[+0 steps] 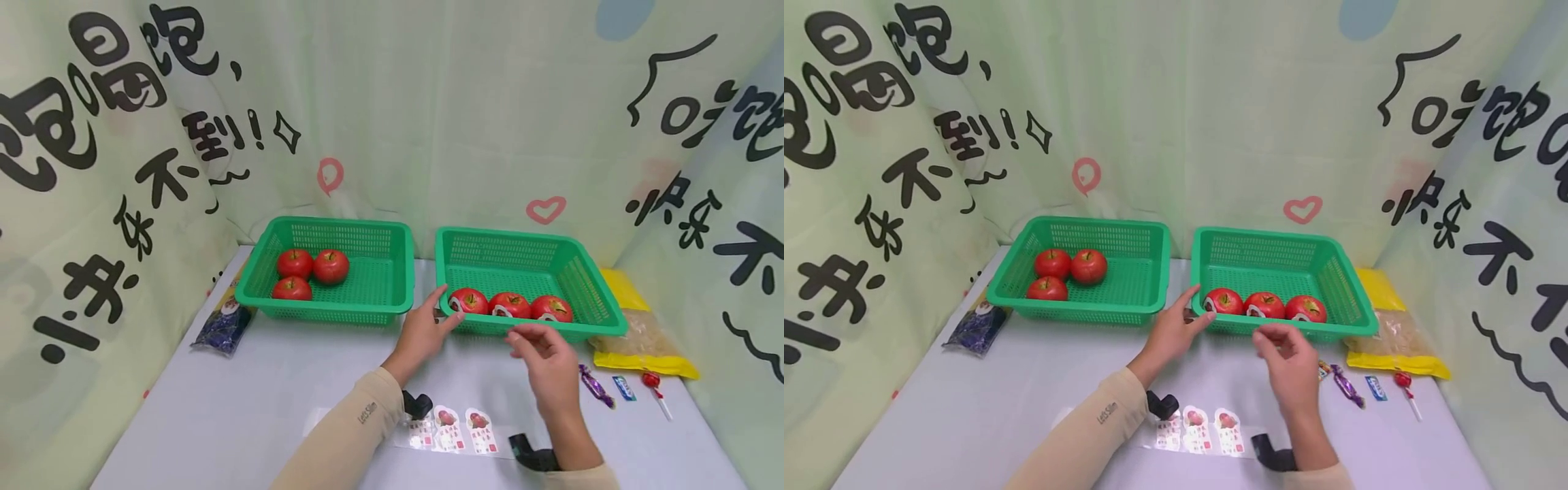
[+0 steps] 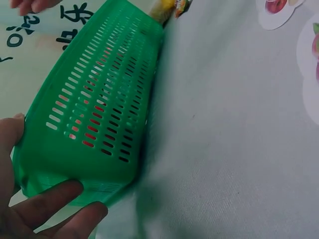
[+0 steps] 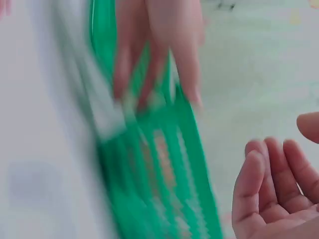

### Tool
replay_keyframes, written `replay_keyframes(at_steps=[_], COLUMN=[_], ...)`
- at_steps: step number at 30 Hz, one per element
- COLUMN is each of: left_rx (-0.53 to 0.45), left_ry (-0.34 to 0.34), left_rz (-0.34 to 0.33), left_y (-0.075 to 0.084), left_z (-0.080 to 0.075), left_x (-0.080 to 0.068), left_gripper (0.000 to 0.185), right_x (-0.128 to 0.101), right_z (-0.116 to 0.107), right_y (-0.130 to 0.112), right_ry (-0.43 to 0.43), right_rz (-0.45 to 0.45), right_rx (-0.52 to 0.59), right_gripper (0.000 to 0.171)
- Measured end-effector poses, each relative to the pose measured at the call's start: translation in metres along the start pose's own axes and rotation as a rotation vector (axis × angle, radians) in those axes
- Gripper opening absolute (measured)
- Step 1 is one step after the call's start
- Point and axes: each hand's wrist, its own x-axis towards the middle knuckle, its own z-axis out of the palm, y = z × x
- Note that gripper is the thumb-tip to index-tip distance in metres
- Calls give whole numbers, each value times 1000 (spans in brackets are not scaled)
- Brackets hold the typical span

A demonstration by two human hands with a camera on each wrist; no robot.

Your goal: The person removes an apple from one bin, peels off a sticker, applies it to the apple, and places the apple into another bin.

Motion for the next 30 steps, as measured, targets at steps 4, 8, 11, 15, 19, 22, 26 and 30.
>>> replay_keyframes(at_steps=[4, 8, 11, 15, 19, 22, 26, 30], left_rx=[21, 87, 176, 178, 65, 2, -112, -192], left_ry=[25, 80, 144, 223, 416, 694, 975, 933], left_rz=[4, 71, 166, 272, 366, 341, 118, -100], left_y=[2, 1, -2, -7, -31, -56, -83, -106], left_z=[-2, -1, -2, -21, -64, -102, -154, -193], left_x=[0, 1, -7, -36, -71, -88, -88, -76], left_gripper=[70, 71, 76, 71, 36, 20, 37, 74], right_x=[-29, -32, -32, -34, -38, -43, -44, -35], right_z=[27, 38, 38, 39, 44, 46, 48, 58], right_y=[8, 26, 38, 48, 49, 47, 44, 38], right_ry=[-104, -182, -208, -223, -261, -276, -286, -367], right_rz=[79, 124, 174, 209, 234, 258, 254, 183], right_rx=[270, 373, 400, 373, 310, 263, 229, 197], right_gripper=[27, 27, 28, 28, 27, 24, 22, 25])
